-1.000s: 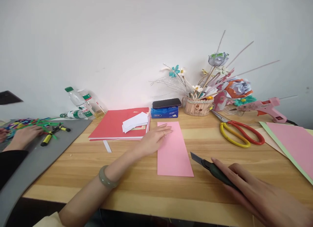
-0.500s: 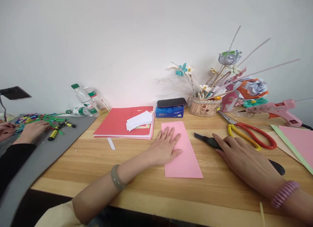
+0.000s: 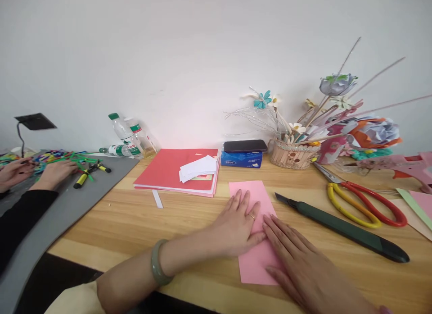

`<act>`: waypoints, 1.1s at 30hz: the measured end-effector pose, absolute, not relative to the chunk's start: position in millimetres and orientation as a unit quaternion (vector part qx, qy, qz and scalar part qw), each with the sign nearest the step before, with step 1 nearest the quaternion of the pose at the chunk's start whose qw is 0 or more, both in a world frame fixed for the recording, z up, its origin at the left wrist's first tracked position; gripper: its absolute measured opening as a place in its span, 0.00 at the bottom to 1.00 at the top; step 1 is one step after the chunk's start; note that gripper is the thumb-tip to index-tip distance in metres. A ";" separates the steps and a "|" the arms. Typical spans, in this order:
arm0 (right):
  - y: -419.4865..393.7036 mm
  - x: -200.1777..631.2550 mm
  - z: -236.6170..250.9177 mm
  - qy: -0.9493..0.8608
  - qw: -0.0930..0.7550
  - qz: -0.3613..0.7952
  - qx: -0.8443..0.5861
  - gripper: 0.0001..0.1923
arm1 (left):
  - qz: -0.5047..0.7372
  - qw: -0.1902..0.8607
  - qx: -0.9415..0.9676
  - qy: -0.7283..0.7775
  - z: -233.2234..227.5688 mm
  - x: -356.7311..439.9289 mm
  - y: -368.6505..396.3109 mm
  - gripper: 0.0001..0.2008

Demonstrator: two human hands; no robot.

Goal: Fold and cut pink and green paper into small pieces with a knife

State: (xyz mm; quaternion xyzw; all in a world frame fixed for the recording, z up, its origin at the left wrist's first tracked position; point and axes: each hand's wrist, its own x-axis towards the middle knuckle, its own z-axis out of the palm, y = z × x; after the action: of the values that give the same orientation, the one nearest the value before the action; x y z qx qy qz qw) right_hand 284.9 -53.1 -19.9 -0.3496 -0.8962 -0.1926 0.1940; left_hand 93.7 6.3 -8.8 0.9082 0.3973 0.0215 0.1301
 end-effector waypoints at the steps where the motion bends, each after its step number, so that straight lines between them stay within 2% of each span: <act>1: -52.1 285.7 -19.1 -0.898 0.191 -0.186 -0.350 0.28 | 0.024 0.133 0.911 0.390 -8.4 92.7 7.1 0.37; 6: -36.2 278.7 -10.0 -0.886 0.209 -0.080 -0.405 0.21 | 0.048 0.131 0.919 0.369 -6.9 92.0 1.9 0.36; 11: -12.8 257.1 -14.3 -0.889 0.195 -0.050 -0.412 0.23 | 0.084 0.089 0.947 0.297 -3.8 81.6 1.2 0.21; 14: -6.0 253.9 -22.6 -0.894 0.188 -0.059 -0.403 0.26 | 0.105 0.058 0.934 0.337 -4.8 62.6 10.1 0.20; 18: -6.3 257.6 -28.4 -0.898 0.182 -0.072 -0.395 0.27 | 0.071 0.048 0.924 0.372 -7.6 44.4 17.7 0.23; 23: -4.8 256.8 -23.9 -0.896 0.188 -0.059 -0.398 0.26 | 0.075 0.099 0.894 0.430 -4.1 49.1 19.8 0.24; 27: 1.3 251.8 -12.1 -0.897 0.192 0.021 -0.397 0.16 | 0.109 0.143 0.865 0.468 -1.2 60.4 27.3 0.28; 31: 9.7 248.7 1.8 -0.898 0.189 0.064 -0.392 0.13 | 0.193 0.222 0.836 0.463 -2.3 67.7 34.6 0.15; 33: 15.1 248.5 7.9 -0.885 0.197 0.075 -0.416 0.15 | 0.246 0.289 0.793 0.477 -3.5 69.0 35.6 0.12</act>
State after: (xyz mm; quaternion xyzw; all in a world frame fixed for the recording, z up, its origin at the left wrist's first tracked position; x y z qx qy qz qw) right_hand 248.5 15.1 7.9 -0.4159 -0.8847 0.0748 0.1968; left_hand 69.0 35.6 -3.5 0.7931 0.4766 0.2457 0.2889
